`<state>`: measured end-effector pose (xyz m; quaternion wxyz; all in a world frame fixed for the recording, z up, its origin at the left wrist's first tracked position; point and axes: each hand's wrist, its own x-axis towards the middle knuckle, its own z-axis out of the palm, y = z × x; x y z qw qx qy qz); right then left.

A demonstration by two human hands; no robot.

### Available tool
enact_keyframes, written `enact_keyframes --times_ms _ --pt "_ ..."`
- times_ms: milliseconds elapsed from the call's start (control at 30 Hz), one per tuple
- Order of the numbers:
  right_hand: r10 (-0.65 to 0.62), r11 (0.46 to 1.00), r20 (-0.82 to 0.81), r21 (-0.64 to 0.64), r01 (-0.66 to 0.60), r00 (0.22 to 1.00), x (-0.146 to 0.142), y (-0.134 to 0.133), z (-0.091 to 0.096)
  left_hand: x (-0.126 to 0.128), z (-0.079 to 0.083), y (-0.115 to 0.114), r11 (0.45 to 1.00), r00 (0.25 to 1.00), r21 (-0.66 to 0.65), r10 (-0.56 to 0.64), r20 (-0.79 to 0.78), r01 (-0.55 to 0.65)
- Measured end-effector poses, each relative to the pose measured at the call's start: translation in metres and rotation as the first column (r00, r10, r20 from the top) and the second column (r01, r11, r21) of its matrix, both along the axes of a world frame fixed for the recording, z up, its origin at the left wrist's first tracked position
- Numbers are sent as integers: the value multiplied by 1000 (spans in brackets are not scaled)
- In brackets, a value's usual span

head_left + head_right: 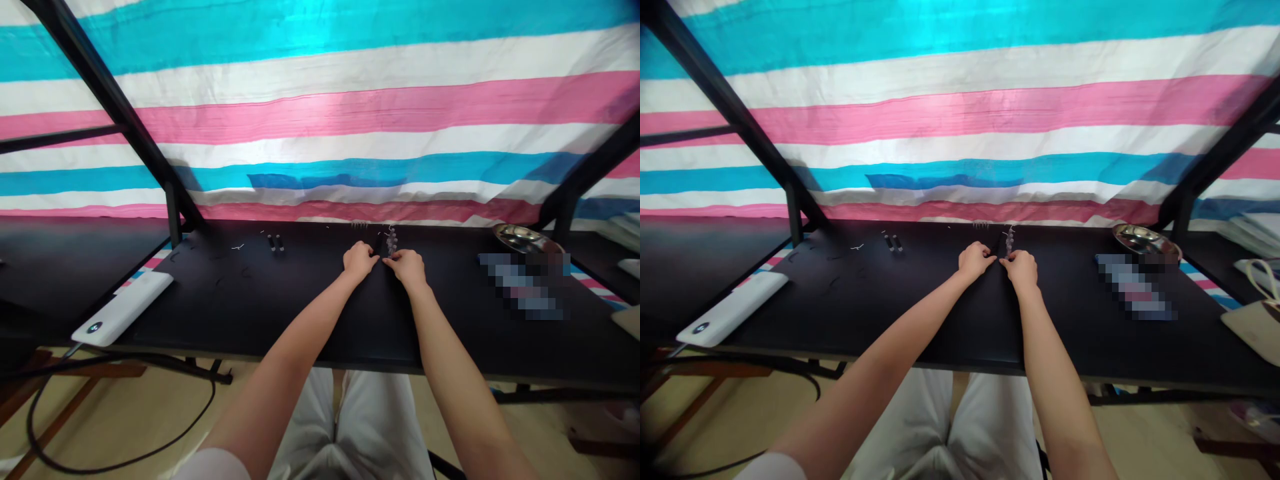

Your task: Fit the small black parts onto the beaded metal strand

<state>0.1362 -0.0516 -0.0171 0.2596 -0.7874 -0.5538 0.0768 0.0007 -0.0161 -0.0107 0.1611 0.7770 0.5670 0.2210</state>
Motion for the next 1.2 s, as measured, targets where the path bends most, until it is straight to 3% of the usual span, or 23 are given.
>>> enact_keyframes --times_ms 200,300,400,567,700,800,900,1200 --pt "26 989 18 -143 -23 1000 3 -7 14 -20 17 -24 999 981 -18 -45 -189 42" --pt "91 970 -10 -223 -91 996 1 -11 21 -47 27 -46 995 953 -31 -99 -286 94" --pt "232 940 -73 -238 -243 970 -4 -14 24 -87 38 -65 992 942 -72 -123 -311 106" --pt "425 898 -89 -88 -432 901 -19 -15 22 -164 58 -80 994 953 -22 94 -289 -105" --pt "508 861 -55 -8 -509 860 -30 -16 19 -204 69 -69 963 919 2 257 -298 -269" --pt "525 851 -31 45 -523 851 -36 -16 15 -211 72 -51 944 889 21 318 -330 -330" --pt "530 846 -19 75 -528 848 -38 -14 10 -207 68 -33 942 875 -27 299 -381 -334" --pt "544 839 -10 48 -543 839 -38 -14 7 -193 33 -3 952 890 7 288 -354 -305"
